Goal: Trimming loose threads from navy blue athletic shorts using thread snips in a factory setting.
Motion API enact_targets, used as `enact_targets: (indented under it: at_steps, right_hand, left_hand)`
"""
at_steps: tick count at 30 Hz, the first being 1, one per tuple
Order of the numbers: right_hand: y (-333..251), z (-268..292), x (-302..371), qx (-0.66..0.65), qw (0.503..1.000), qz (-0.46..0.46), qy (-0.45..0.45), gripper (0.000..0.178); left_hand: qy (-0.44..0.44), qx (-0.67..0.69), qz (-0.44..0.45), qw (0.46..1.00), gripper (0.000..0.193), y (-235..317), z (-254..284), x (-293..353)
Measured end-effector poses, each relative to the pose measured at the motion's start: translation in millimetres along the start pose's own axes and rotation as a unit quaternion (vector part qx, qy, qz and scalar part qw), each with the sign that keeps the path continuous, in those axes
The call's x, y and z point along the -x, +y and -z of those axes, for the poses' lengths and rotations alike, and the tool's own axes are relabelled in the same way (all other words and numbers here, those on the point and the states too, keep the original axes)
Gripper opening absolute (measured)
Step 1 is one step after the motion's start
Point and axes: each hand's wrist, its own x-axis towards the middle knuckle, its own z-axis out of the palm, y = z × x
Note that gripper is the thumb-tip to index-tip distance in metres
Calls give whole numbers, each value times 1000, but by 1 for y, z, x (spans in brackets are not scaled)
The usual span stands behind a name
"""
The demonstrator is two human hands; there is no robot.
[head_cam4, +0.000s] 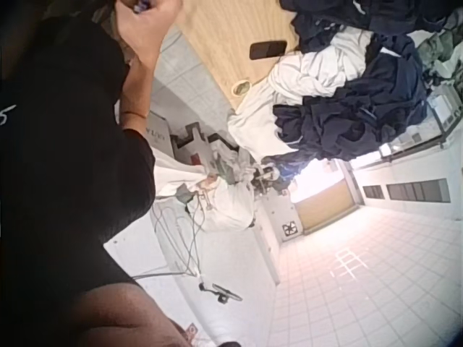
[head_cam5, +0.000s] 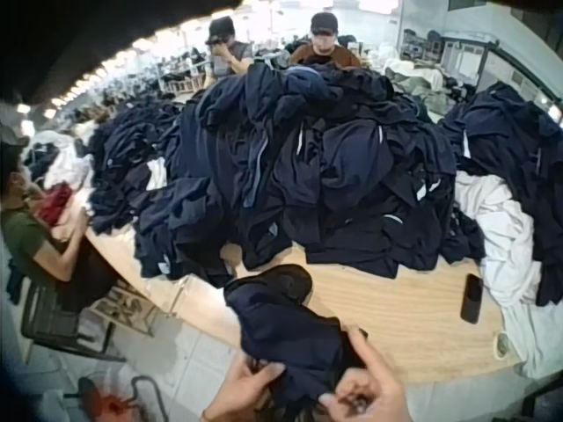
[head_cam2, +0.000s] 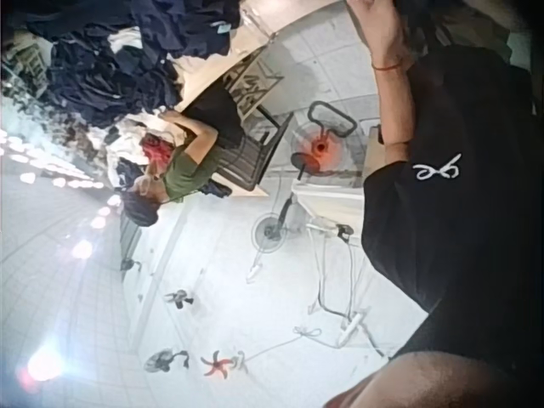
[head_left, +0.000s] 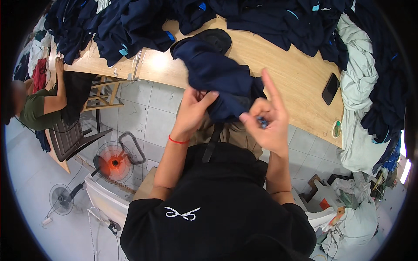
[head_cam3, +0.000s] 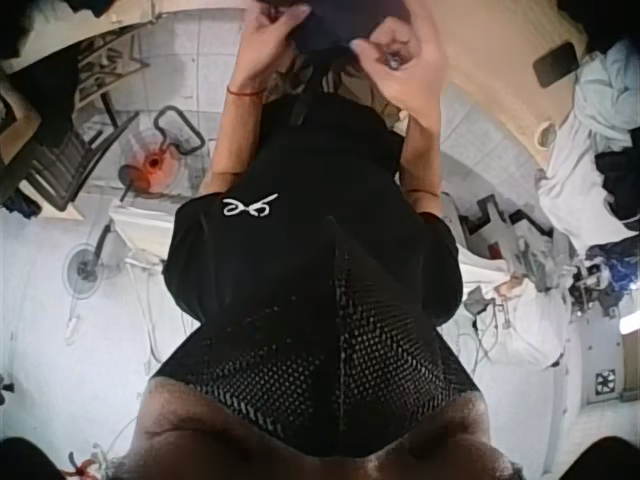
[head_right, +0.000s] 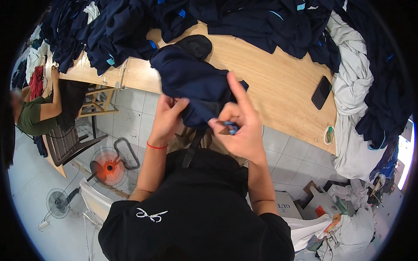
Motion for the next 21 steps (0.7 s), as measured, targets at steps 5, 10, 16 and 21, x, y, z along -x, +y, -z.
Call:
enact_targets:
  at_steps: [5, 10, 16, 21]
  right_hand:
    - [19, 18, -37, 255, 925, 135, 248, 75]
    - [32, 16, -28, 135, 951, 72, 268, 45]
    - [69, 26, 13, -47, 965, -110, 233, 24]
    - [67, 11, 6, -276, 932, -218, 87, 37]
  left_hand:
    - [-48, -10, 81, 996, 24, -1, 22, -2]
    - [-104, 263, -10, 959, 60, 14, 0, 6]
    - [-93, 375, -84, 918, 75, 15, 6, 3]
    - [-93, 377, -79, 918, 75, 14, -6, 1]
